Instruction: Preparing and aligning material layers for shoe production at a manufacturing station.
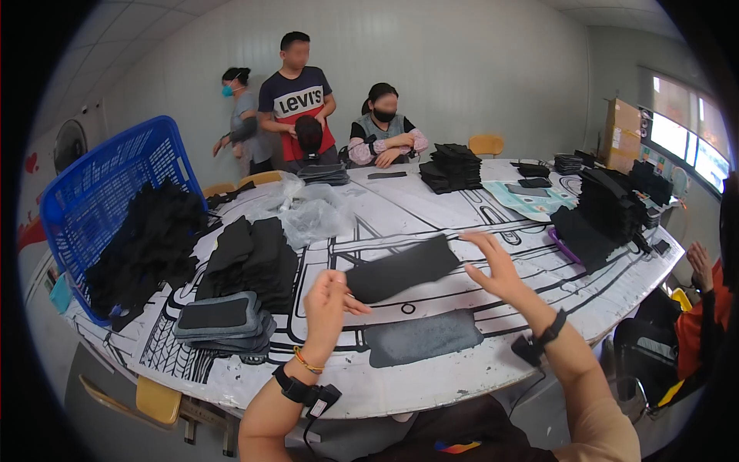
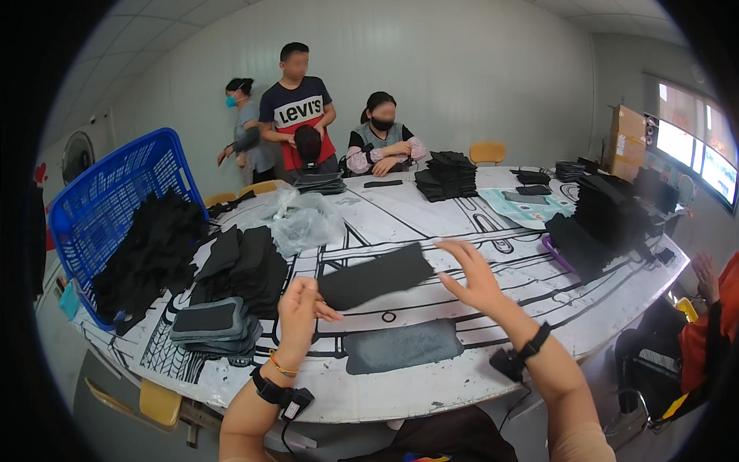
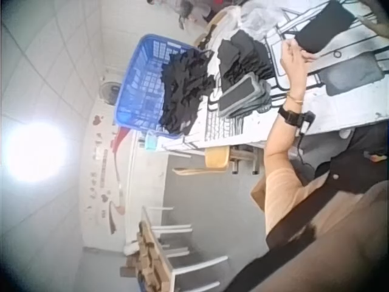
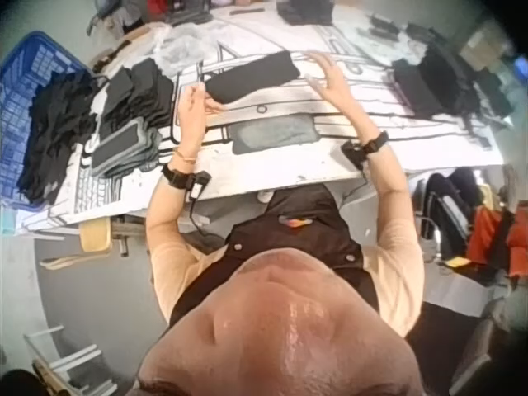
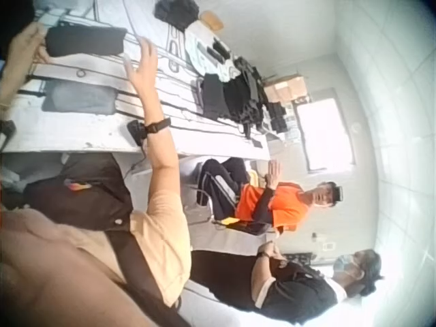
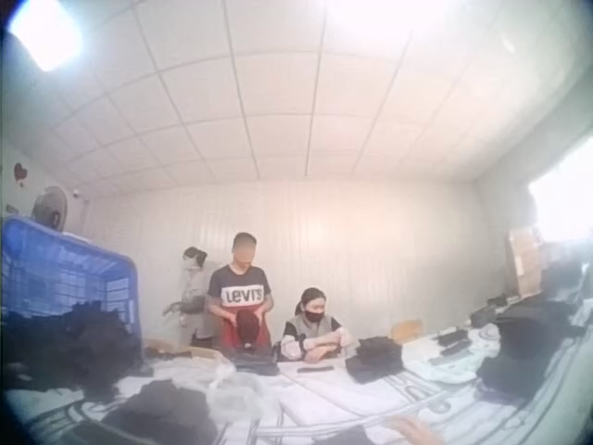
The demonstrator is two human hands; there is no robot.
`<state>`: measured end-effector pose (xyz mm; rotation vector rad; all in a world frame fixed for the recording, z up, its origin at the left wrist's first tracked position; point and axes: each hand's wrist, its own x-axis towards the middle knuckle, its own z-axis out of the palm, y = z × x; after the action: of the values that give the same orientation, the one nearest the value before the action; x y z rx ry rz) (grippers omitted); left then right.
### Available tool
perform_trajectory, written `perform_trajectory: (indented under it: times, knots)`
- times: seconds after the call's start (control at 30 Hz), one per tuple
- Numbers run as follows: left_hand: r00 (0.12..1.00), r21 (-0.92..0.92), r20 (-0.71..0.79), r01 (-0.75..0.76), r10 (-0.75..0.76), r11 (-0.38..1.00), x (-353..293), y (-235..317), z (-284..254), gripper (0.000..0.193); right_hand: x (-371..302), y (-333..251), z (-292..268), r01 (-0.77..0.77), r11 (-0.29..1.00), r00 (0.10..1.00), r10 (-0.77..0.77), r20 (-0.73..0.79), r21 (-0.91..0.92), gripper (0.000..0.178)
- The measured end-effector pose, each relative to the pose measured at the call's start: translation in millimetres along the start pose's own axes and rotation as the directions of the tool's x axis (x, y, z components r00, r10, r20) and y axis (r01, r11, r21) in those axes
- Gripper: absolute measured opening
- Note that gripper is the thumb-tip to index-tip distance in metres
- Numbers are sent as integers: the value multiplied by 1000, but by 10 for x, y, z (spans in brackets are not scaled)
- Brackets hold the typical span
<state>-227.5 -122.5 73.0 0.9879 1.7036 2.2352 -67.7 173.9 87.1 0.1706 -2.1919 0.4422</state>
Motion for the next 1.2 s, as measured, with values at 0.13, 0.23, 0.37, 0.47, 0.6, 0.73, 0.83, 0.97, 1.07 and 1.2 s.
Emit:
perform_trajectory:
  times: [0.13,0.23,0.37,0.47,0.6,0.73,0.83,0.97,1.07,1.2]
  knots:
    - [978,25,-144,-150,152,988,169,-92,-212,25,1184,-44,-147,139,930,956,-215,-197,-340,51]
    - [963,42,-197,-180,184,983,240,-114,-319,26,1628,213,-108,189,798,942,-313,-124,-573,53]
    - [948,91,-245,-187,204,978,261,-60,-424,25,1779,409,39,-36,717,960,-169,-224,-696,58]
    - [952,79,-233,-184,197,980,232,-38,-400,25,1658,584,67,27,698,966,-202,-160,-715,59]
    - [958,80,-210,-182,195,980,179,-30,-372,24,1419,457,37,194,656,958,-287,-3,-730,55]
    - [956,108,-186,-211,229,971,178,-33,-359,25,1376,396,53,-222,659,927,-86,-365,-718,55]
    - [958,120,-163,-218,236,969,192,-16,-380,25,1272,271,-79,315,594,934,-334,129,-740,52]
    - [984,159,-87,-137,152,978,250,-47,-323,23,1049,140,4,278,777,952,-303,51,-564,42]
    - [944,644,-74,-202,323,738,265,-242,-560,20,1070,-58,410,332,746,931,-162,326,-578,31]
    - [820,795,102,-407,564,449,87,51,-173,33,1213,-242,599,485,442,859,-78,507,-754,23]
